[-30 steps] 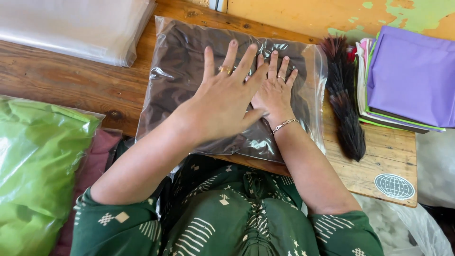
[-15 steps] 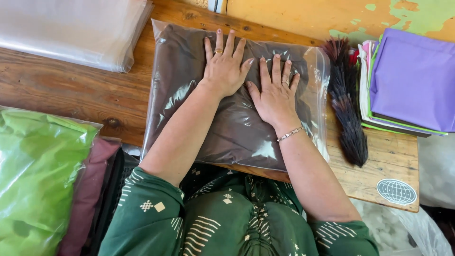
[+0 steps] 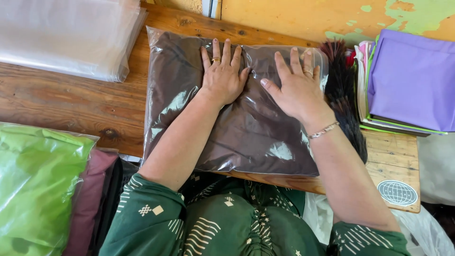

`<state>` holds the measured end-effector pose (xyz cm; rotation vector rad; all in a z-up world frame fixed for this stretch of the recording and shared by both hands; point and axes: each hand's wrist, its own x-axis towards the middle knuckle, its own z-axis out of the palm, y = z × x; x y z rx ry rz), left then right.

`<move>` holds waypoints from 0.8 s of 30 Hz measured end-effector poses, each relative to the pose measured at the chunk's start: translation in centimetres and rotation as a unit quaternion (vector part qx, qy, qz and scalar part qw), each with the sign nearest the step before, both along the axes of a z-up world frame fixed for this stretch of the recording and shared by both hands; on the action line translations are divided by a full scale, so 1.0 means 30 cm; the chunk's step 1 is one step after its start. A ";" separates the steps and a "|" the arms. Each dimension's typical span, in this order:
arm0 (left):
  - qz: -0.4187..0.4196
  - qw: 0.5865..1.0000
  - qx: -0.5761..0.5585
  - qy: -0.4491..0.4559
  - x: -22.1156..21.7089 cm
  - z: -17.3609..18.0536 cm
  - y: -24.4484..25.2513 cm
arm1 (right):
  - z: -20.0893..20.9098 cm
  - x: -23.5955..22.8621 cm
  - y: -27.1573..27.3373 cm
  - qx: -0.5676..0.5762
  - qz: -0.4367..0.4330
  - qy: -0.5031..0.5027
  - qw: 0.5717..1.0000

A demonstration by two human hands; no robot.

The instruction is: The person smooths a brown fabric on a wooden table using a feather duster, then folds it and places it into a clear plastic bag. They press out air and seal the bag, leaving the packaged fabric on the table.

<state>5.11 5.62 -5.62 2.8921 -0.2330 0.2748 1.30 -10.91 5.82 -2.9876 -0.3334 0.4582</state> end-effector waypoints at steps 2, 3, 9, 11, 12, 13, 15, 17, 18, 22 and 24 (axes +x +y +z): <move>0.002 1.000 0.004 0.009 0.000 0.006 -0.004 | -0.056 0.010 0.000 -0.004 -0.012 0.001 1.000; 0.004 1.000 0.007 0.021 0.000 0.009 -0.004 | -0.084 0.016 0.002 -0.007 -0.024 0.004 1.000; 0.008 0.999 0.008 0.034 0.005 0.016 -0.001 | -0.245 0.029 -0.044 0.057 -0.005 -0.094 0.994; 0.008 0.999 0.000 0.050 0.007 0.044 0.001 | -0.254 0.034 -0.050 0.060 -0.006 -0.103 0.993; 0.008 0.997 -0.007 0.074 -0.001 0.052 0.008 | -0.264 0.028 -0.047 0.064 -0.008 -0.105 0.992; 0.010 0.997 -0.007 0.074 -0.002 0.052 0.016 | -0.258 0.024 -0.045 0.064 -0.005 -0.105 0.992; -0.008 0.996 -0.029 0.079 0.003 0.053 0.028 | -0.246 0.022 -0.047 0.072 -0.004 -0.101 0.992; -0.012 0.991 -0.049 0.123 0.007 0.093 0.042 | -0.245 0.024 -0.047 0.071 -0.003 -0.101 0.992; -0.016 0.983 -0.069 0.167 0.008 0.111 0.049 | -0.245 0.024 -0.047 0.071 -0.003 -0.100 0.992; -0.018 0.966 -0.113 0.232 0.010 0.181 0.075 | -0.238 0.023 -0.048 0.082 -0.001 -0.098 0.992; -0.011 0.966 -0.087 0.244 0.017 0.184 0.078 | -0.237 0.019 -0.049 0.088 -0.008 -0.098 0.991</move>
